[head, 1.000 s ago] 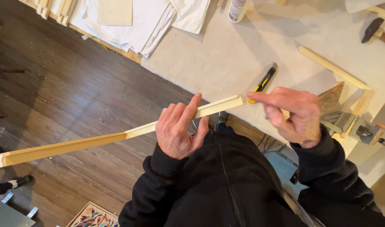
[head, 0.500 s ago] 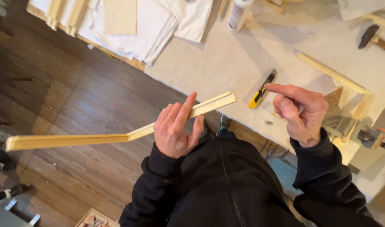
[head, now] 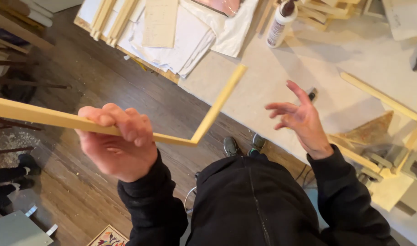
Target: The person applies wood glue to the mitered end of a wooden frame moulding piece and joins it to form a corner. They then set the frame in a corner vise on the bench, tighten the clamp, tap the joint with a hammer, and trim or clean the joint with a utility knife while checking the corner alignment.
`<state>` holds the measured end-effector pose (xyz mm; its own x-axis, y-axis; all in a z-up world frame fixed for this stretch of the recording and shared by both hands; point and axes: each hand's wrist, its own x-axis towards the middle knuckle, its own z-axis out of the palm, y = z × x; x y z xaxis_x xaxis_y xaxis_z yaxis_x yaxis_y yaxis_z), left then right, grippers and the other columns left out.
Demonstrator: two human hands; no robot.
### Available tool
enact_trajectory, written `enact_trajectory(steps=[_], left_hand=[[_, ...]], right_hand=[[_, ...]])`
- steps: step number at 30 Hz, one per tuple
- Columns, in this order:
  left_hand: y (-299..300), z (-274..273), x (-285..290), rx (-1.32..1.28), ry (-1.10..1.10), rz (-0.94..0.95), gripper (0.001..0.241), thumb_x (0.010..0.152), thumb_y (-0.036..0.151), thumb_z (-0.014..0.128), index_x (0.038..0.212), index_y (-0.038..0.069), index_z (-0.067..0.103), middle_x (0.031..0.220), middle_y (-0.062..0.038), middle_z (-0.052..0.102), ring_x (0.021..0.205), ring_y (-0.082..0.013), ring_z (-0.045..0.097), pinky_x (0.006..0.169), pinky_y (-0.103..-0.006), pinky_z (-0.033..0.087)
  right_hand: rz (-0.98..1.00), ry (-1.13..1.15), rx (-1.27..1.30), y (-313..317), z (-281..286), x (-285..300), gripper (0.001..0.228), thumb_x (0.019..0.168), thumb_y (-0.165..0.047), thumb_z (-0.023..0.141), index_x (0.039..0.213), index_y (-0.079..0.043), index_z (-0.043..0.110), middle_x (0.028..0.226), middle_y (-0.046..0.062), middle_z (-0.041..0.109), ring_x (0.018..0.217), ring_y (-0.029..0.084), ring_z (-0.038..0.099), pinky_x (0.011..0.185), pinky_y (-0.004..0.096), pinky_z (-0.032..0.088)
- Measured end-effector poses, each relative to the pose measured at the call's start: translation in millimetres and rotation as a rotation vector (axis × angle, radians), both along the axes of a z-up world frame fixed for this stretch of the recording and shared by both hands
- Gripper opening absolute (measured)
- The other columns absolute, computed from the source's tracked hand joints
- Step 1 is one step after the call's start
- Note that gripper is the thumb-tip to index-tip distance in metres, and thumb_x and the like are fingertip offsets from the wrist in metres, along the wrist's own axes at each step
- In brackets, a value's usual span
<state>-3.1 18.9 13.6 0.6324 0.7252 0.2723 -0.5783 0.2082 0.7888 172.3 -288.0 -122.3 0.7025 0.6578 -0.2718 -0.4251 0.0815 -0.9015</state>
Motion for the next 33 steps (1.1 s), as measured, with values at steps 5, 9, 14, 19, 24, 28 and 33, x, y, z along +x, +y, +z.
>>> enact_trajectory(steps=[5, 9, 14, 19, 24, 28, 33], left_hand=[[13, -11, -4, -0.163, -0.068, -0.206, 0.040, 0.119, 0.038, 0.034, 0.098, 0.010, 0.052, 0.066, -0.003, 0.052, 0.043, -0.0102, 0.041, 0.040, -0.0249, 0.036], [21, -21, -9, -0.107, -0.103, -0.316, 0.045, 0.125, 0.042, 0.032, 0.102, 0.012, 0.057, 0.066, -0.002, 0.052, 0.042, -0.0080, 0.042, 0.042, -0.0237, 0.036], [21, 6, 12, -0.116, -0.042, -0.155, 0.034, 0.111, 0.036, 0.039, 0.113, 0.009, 0.060, 0.073, -0.005, 0.055, 0.048, -0.0117, 0.049, 0.045, -0.0261, 0.041], [-11, -8, 4, 0.734, 0.238, 0.698, 0.033, 0.114, 0.032, 0.051, 0.122, 0.001, 0.061, 0.111, -0.007, 0.056, 0.093, -0.0253, 0.063, 0.063, -0.0375, 0.058], [-92, 0, 32, 1.359, 0.578, -0.119, 0.050, 0.090, 0.010, 0.079, 0.137, 0.007, 0.061, 0.123, -0.014, 0.065, 0.114, -0.0334, 0.064, 0.096, -0.0451, 0.052], [-97, -23, 34, 1.312, 0.668, -0.221, 0.053, 0.090, 0.006, 0.074, 0.141, 0.006, 0.062, 0.121, -0.013, 0.065, 0.104, -0.0296, 0.065, 0.089, -0.0419, 0.052], [-94, -33, 24, 1.291, 0.672, -0.327, 0.060, 0.087, -0.003, 0.070, 0.145, 0.014, 0.063, 0.109, -0.008, 0.064, 0.092, -0.0244, 0.064, 0.084, -0.0361, 0.054]], right_hand=[[-0.016, 0.126, 0.115, 27, 30, -7, 0.101, 0.084, -0.011, 0.075, 0.165, -0.012, 0.014, 0.132, 0.020, 0.065, 0.115, 0.023, 0.070, 0.087, 0.040, 0.064], [-0.050, 0.141, 0.179, 29, 19, -14, 0.098, 0.087, 0.003, 0.072, 0.168, -0.012, 0.018, 0.124, 0.020, 0.068, 0.110, 0.024, 0.071, 0.085, 0.037, 0.064], [-0.085, 0.105, 0.255, 35, 25, -19, 0.097, 0.090, 0.010, 0.070, 0.169, -0.011, 0.019, 0.115, 0.016, 0.070, 0.102, 0.020, 0.072, 0.083, 0.035, 0.065], [-0.180, 0.003, 0.241, 41, 29, -30, 0.094, 0.090, 0.009, 0.073, 0.166, -0.011, 0.020, 0.111, 0.014, 0.072, 0.099, 0.020, 0.073, 0.083, 0.035, 0.065], [-0.198, 0.017, 0.228, 46, 38, -51, 0.097, 0.089, 0.006, 0.079, 0.164, -0.010, 0.020, 0.113, 0.014, 0.071, 0.104, 0.020, 0.073, 0.088, 0.035, 0.063], [-0.231, -0.008, 0.233, 40, 38, -57, 0.095, 0.090, 0.005, 0.079, 0.163, -0.009, 0.021, 0.115, 0.014, 0.072, 0.106, 0.021, 0.073, 0.091, 0.036, 0.064], [-0.174, -0.116, 0.111, 26, 52, -57, 0.097, 0.087, 0.002, 0.082, 0.162, -0.007, 0.021, 0.118, 0.016, 0.070, 0.102, 0.021, 0.074, 0.087, 0.036, 0.065]])
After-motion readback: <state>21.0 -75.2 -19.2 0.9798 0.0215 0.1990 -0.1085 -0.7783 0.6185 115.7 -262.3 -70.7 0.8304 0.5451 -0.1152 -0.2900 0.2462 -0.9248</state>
